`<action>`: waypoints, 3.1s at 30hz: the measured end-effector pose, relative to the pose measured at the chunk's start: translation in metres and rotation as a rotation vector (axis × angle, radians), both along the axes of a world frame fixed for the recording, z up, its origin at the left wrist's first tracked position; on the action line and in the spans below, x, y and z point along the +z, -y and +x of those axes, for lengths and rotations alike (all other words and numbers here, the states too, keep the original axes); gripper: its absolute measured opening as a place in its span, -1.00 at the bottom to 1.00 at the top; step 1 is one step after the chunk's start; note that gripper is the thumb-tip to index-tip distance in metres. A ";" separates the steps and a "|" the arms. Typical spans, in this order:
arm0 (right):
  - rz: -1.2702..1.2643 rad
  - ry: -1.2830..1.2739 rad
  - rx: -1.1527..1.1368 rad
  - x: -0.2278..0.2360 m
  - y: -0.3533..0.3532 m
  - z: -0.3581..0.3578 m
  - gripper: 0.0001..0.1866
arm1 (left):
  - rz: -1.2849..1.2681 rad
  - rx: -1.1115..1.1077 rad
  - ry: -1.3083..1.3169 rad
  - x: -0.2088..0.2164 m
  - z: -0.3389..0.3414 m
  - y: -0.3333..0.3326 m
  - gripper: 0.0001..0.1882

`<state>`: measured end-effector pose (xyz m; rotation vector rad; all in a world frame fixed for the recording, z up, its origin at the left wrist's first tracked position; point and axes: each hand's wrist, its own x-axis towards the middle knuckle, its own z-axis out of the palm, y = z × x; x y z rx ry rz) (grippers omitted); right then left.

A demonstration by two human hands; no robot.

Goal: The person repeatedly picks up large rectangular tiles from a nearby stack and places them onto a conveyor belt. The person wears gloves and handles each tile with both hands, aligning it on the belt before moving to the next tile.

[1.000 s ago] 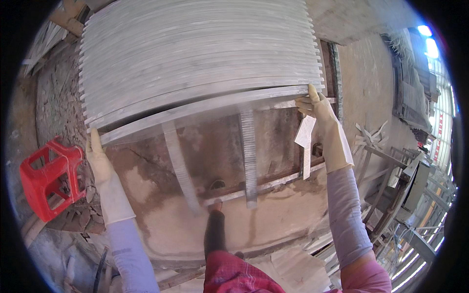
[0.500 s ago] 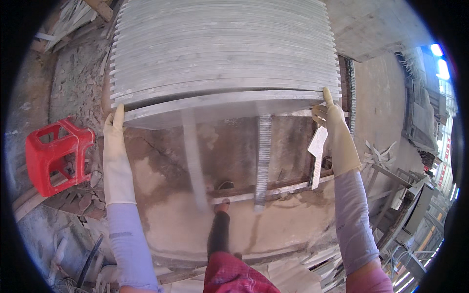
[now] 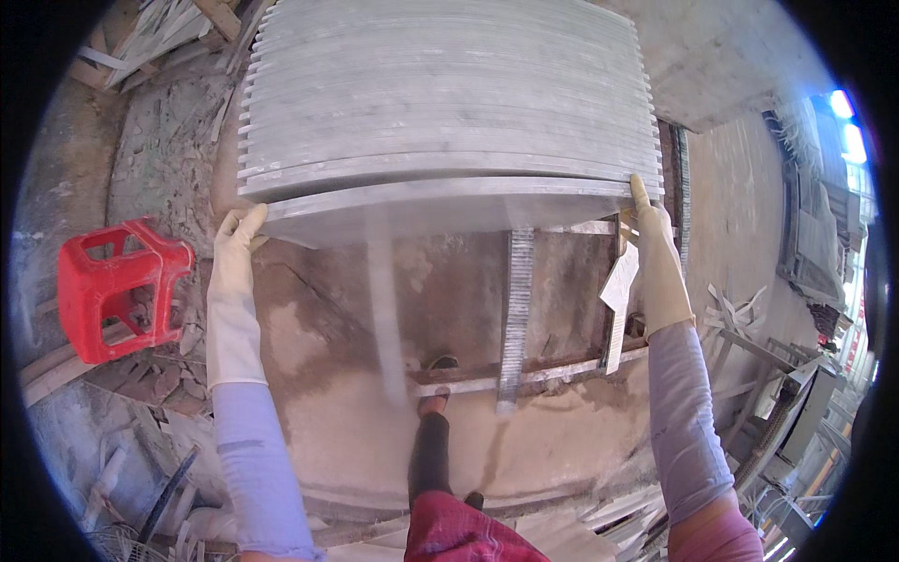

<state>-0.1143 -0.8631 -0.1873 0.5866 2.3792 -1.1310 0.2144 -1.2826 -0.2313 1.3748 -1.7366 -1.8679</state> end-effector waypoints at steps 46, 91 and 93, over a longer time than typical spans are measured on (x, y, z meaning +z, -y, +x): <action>-0.088 -0.626 -0.344 0.025 -0.200 0.289 -0.83 | 0.151 0.628 0.086 0.041 0.171 -0.169 -0.79; -0.150 -1.303 -1.884 0.296 -0.616 0.684 -0.68 | 0.282 -0.563 -0.154 0.317 -0.004 -0.690 -0.84; -0.134 -1.252 -1.907 0.293 -0.645 0.667 -0.67 | 0.289 -0.601 -0.126 0.304 -0.029 -0.721 -0.88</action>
